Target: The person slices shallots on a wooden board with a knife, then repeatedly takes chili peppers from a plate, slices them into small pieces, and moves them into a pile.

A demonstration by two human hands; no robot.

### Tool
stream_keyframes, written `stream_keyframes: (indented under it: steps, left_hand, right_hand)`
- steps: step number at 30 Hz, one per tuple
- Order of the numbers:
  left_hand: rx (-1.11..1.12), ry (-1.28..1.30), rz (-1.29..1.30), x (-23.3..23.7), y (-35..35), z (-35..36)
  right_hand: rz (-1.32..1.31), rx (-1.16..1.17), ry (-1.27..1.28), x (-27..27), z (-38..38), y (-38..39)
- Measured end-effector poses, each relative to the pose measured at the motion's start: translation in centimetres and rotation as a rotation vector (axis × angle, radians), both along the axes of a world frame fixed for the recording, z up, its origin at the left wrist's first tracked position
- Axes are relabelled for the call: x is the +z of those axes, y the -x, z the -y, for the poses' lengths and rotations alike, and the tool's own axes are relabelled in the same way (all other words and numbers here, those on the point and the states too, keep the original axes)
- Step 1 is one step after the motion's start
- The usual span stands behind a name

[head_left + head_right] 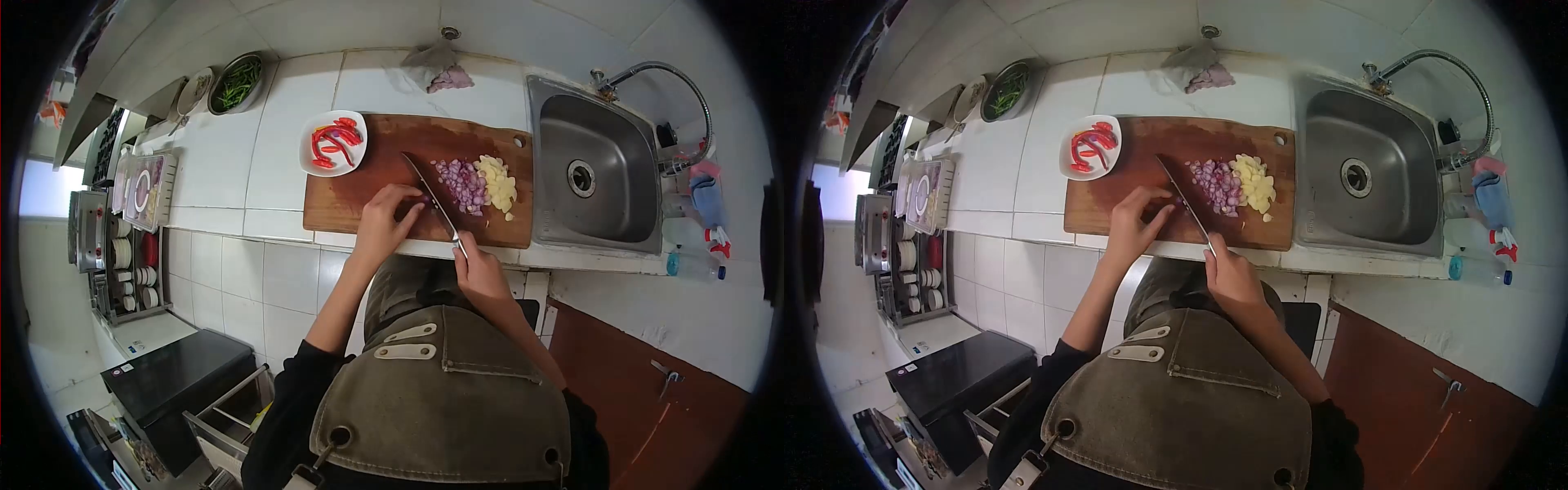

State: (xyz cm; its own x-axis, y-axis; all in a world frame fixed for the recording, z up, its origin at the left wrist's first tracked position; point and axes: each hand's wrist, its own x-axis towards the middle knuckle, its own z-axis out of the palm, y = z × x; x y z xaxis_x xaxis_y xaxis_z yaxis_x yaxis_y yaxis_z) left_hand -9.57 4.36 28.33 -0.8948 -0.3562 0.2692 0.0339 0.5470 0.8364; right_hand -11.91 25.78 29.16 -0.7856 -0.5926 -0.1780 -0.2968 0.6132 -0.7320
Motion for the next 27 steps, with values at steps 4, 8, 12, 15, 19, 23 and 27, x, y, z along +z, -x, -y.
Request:
stream_keyframes:
  steps: [4,8,12,15,19,23,27]
  left_hand:
    - [-0.107,0.216,-0.010,-1.9,0.5,0.0]
    - [-0.065,0.220,-0.019,-2.5,0.6,-0.5]
    - [-0.049,0.202,-0.007,-2.5,0.6,-0.5]
    - [-0.065,0.205,-0.023,-2.6,0.6,-0.3]
    - [-0.066,0.202,-0.046,-2.9,0.5,-0.3]
    - [-0.064,0.186,-0.045,-2.8,0.5,-0.3]
    - [-0.053,0.177,-0.051,-3.0,0.5,-0.3]
  right_hand:
    - [-0.044,0.027,-0.073,-0.2,0.1,-0.2]
    - [0.003,0.000,-0.079,0.3,0.3,-0.1]
    - [0.015,-0.001,0.002,0.3,-0.3,-0.1]
    - [0.026,0.011,-0.021,0.9,-1.0,-0.3]
    - [-0.004,0.033,-0.083,0.6,-2.5,-0.7]
    - [-0.130,0.042,-0.010,0.2,-3.3,-1.0]
    - [-0.157,0.054,0.012,0.5,-3.4,-1.0]
